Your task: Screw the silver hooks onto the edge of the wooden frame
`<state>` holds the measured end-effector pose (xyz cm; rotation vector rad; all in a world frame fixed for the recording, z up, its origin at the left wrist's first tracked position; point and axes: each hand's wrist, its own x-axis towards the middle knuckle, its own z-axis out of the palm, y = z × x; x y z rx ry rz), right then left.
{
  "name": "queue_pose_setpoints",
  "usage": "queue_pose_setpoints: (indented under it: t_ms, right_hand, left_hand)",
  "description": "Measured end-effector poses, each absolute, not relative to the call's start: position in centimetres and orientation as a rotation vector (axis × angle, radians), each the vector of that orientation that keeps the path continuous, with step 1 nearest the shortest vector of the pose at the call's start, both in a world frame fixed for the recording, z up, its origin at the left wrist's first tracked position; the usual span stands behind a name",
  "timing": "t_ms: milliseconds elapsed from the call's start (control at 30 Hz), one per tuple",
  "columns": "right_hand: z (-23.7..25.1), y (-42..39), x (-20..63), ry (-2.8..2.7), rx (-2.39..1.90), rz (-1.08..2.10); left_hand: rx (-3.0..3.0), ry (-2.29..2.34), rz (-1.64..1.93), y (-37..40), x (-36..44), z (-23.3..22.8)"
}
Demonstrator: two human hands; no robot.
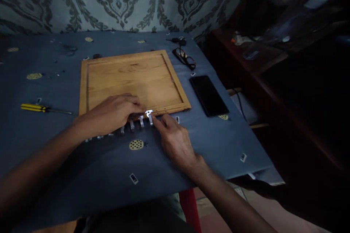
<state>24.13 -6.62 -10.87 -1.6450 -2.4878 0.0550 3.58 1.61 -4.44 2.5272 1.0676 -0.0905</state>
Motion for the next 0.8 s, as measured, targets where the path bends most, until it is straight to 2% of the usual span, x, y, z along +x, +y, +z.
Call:
queue_pose_setpoints:
  t_ms: [233, 467, 800]
  right_hand:
    - [-11.3, -6.6, 24.3, -2.443, -1.592, 0.032]
    - [-11.2, -6.6, 24.3, -2.467, -1.603, 0.034]
    - [-11.1, -6.7, 24.3, -2.477, -1.632, 0.095]
  left_hand:
    - [2.622, 1.028, -0.054, 1.4, 3.5, -4.9]
    - [2.704, 1.047, -0.248, 0.9, 4.0, -4.0]
    - [2.694, 1.046, -0.328, 0.8, 4.3, -3.7]
